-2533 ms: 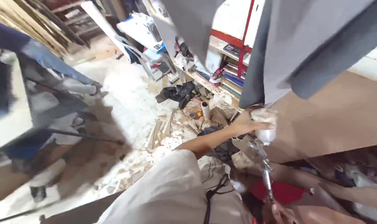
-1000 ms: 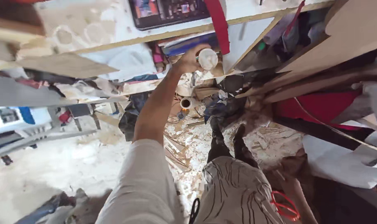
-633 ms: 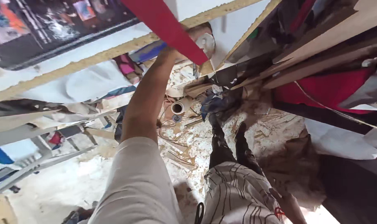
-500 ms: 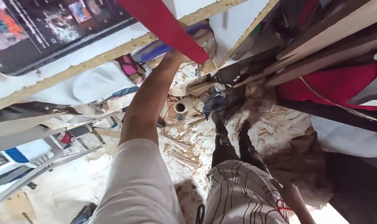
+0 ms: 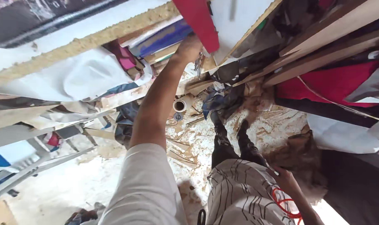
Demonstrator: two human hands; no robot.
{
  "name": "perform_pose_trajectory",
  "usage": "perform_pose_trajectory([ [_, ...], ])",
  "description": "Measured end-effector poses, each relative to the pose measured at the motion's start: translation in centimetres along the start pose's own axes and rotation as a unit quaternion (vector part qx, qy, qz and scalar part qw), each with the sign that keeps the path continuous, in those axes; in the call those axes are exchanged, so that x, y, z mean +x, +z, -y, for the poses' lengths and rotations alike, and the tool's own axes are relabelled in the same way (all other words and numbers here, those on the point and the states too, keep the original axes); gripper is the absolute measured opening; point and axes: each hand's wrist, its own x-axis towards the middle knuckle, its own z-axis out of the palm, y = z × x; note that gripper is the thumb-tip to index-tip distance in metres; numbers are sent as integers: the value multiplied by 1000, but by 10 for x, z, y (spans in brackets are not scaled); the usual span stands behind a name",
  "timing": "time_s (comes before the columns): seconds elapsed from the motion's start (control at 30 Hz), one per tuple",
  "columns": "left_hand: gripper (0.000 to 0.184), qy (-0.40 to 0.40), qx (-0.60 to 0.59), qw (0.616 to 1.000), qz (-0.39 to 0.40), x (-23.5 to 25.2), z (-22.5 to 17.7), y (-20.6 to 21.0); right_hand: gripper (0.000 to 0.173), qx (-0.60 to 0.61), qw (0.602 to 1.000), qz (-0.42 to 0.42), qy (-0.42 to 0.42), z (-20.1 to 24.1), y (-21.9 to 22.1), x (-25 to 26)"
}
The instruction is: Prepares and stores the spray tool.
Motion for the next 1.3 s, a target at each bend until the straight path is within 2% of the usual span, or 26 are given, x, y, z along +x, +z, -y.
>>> perform_pose_trajectory([
  [0.17, 105, -4, -76, 997, -29, 2, -1, 9, 37, -24, 1000, -19, -6, -4, -4, 3],
  [0.3, 88, -31, -135, 987, -85, 5, -9, 23, 35, -23, 999, -32, -9, -5, -8, 7],
  [0.37, 85, -38, -166, 980, -99, 6, -7, 28, 35, -20, 999, -30, -7, -5, -6, 10],
  [0.57, 87, -76, -205, 973, -75, 2, 8, 60, 37, 1, 1000, -15, 6, -7, 3, 15],
  [0.63, 85, -104, -199, 970, -88, 7, 8, 60, 39, 2, 1000, -1, 23, -6, 1, 16],
  [0.87, 90, -69, -163, 982, -71, 20, 5, 51, 42, 1, 1000, 8, 29, -18, 6, 18],
  [0.97, 95, -104, -131, 982, -82, 12, -9, 48, 40, -2, 1000, 7, 26, -18, 6, 18],
  [1.03, 96, -162, -154, 969, -109, 9, -21, 49, 40, 4, 1000, 5, 26, -18, 6, 20],
  [1.13, 102, -260, -218, 927, -159, 8, -36, 59, 38, 13, 1000, 4, 21, -19, 6, 23],
  [1.3, 109, -268, -339, 846, -312, -1, -46, 86, 35, 27, 999, -2, 18, -23, 9, 23],
])
